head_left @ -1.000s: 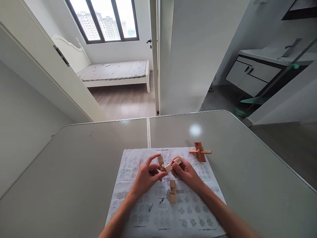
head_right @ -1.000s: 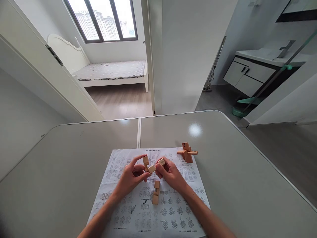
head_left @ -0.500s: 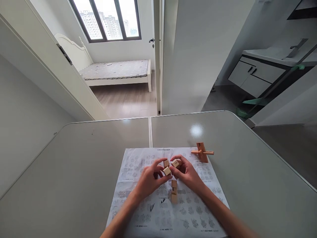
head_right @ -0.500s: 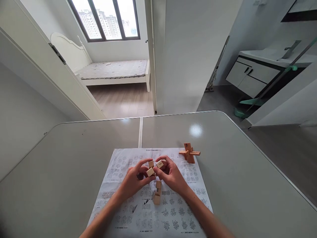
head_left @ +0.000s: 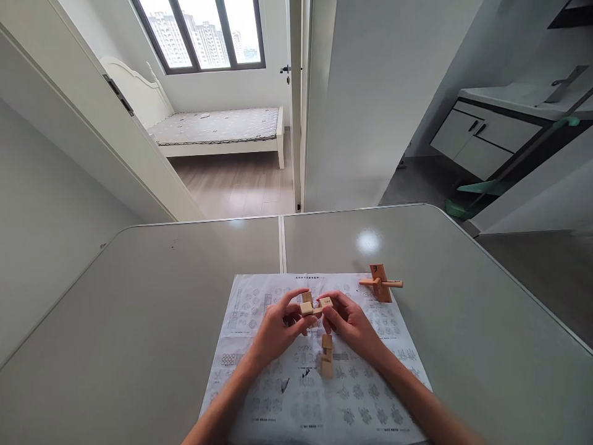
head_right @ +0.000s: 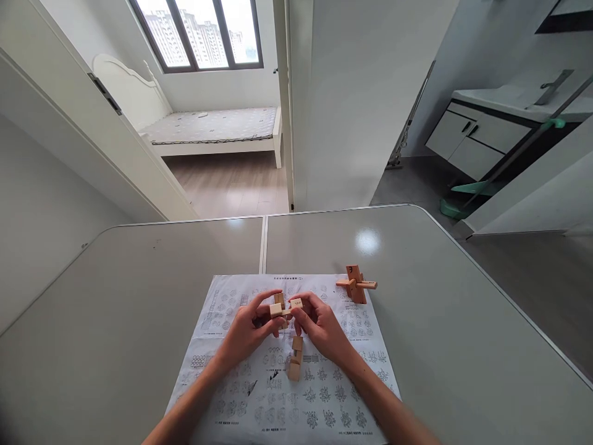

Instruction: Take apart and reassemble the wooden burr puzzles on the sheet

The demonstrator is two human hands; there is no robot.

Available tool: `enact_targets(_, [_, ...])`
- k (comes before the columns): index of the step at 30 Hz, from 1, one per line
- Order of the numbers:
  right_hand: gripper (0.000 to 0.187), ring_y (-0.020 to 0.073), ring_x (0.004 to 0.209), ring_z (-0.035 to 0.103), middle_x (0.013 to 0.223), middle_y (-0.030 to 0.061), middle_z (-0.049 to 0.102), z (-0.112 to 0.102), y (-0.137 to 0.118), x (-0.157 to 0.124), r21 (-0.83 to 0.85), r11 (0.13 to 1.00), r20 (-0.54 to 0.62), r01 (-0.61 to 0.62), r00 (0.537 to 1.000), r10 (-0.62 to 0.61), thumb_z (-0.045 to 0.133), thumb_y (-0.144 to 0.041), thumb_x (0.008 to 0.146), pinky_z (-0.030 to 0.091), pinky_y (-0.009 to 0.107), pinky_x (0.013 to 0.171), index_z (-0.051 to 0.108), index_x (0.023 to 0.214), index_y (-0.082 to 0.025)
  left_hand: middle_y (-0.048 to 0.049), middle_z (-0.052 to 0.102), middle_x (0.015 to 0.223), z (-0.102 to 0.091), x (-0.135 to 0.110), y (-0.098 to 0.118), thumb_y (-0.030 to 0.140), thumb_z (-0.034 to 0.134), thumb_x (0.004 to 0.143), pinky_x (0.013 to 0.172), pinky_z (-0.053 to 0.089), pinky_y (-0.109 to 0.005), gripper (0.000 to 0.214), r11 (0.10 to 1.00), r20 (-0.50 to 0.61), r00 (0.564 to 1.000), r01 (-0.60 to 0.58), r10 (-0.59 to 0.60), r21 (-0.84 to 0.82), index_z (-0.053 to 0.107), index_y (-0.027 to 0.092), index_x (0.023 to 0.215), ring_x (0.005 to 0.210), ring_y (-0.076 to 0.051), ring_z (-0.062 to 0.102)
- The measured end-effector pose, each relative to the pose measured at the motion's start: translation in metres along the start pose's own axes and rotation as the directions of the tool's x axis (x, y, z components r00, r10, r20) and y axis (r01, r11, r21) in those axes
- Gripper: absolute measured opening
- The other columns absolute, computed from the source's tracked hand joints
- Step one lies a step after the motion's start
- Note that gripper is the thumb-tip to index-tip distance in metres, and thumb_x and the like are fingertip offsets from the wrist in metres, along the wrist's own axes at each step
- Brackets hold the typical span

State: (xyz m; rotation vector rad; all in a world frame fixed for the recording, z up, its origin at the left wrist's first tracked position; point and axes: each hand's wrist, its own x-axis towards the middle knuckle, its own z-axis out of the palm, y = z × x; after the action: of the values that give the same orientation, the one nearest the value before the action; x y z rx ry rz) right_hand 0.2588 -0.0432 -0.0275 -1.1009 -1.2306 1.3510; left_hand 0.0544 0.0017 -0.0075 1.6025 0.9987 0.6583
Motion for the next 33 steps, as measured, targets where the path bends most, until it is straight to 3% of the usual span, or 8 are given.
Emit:
enact_targets(3, [0.035,0.0158,0.062,0.056,0.074,-0.003,0.058,0.003,0.003,0.0,0.009,1.0,-0.027,0.0,1.0,0.0,0.065,-0.057,0.099,0.046,0.03,0.063,0.058,0.108,-0.023,-0.0004,0.076,0.08,0.0,0.0,0.0,0.048,0.075,0.091,0.066,0.055,-0.027,0.057,1.0,0.01,1.0,0.005,-0.005,-0.002,0.06,0.024,0.14,0.061,-0.015,0.067])
enact_targets(10, [0.039,0.0159,0.061,0.048,0.069,-0.0034,0.053,0.003,0.0,0.0,-0.162,0.987,-0.091,0.015,0.995,-0.03,0.072,-0.061,0.092,0.041,0.029,0.058,0.06,0.093,-0.023,0.0041,0.069,0.071,0.0,0.001,0.002,0.046,0.077,0.089,0.06,0.052,-0.023,0.052,0.992,-0.006,0.999,-0.031,0.032,0.121,0.065,0.027,0.137,0.06,-0.012,0.06])
enact_targets(14, [0.042,0.0143,0.058,0.043,0.066,-0.0043,0.051,0.005,-0.006,-0.002,-0.171,0.985,-0.083,0.011,0.996,-0.026,0.073,-0.062,0.09,0.037,0.028,0.055,0.058,0.087,-0.023,-0.0004,0.076,0.081,0.001,0.0,0.004,0.048,0.075,0.091,0.068,0.058,-0.027,0.045,0.996,0.023,0.998,-0.058,0.056,0.075,0.068,0.025,0.13,0.069,-0.017,0.07])
enact_targets(18, [0.042,0.014,0.059,0.041,0.067,-0.0047,0.049,0.005,-0.005,-0.002,-0.161,0.987,-0.07,0.007,0.997,-0.019,0.073,-0.061,0.091,0.035,0.028,0.055,0.056,0.086,-0.023,-0.0033,0.079,0.085,0.0,-0.001,0.003,0.046,0.07,0.095,0.068,0.058,-0.029,0.038,0.995,0.047,0.995,-0.089,0.087,0.048,0.068,0.023,0.126,0.071,-0.018,0.073])
enact_targets(23, [0.04,0.0144,0.06,0.041,0.068,-0.0049,0.047,0.003,0.0,-0.002,-0.147,0.989,-0.059,0.006,0.998,-0.015,0.069,-0.06,0.094,0.035,0.028,0.056,0.055,0.088,-0.023,-0.0008,0.073,0.074,-0.002,-0.002,0.004,0.037,0.058,0.102,0.063,0.05,-0.026,0.031,0.971,0.042,0.987,-0.162,0.157,0.178,0.069,0.022,0.127,0.062,-0.014,0.063])
enact_targets(33, [0.032,0.0133,0.056,0.035,0.064,-0.0076,0.038,0.001,-0.006,-0.004,-0.13,0.991,0.047,0.024,0.999,-0.018,0.062,-0.055,0.101,0.028,0.027,0.054,0.056,0.094,-0.024,-0.0009,0.078,0.083,-0.004,-0.005,0.014,0.03,0.054,0.106,0.076,0.053,-0.027,0.027,0.948,0.083,0.97,-0.239,0.227,0.211,0.07,0.025,0.127,0.068,-0.014,0.066])
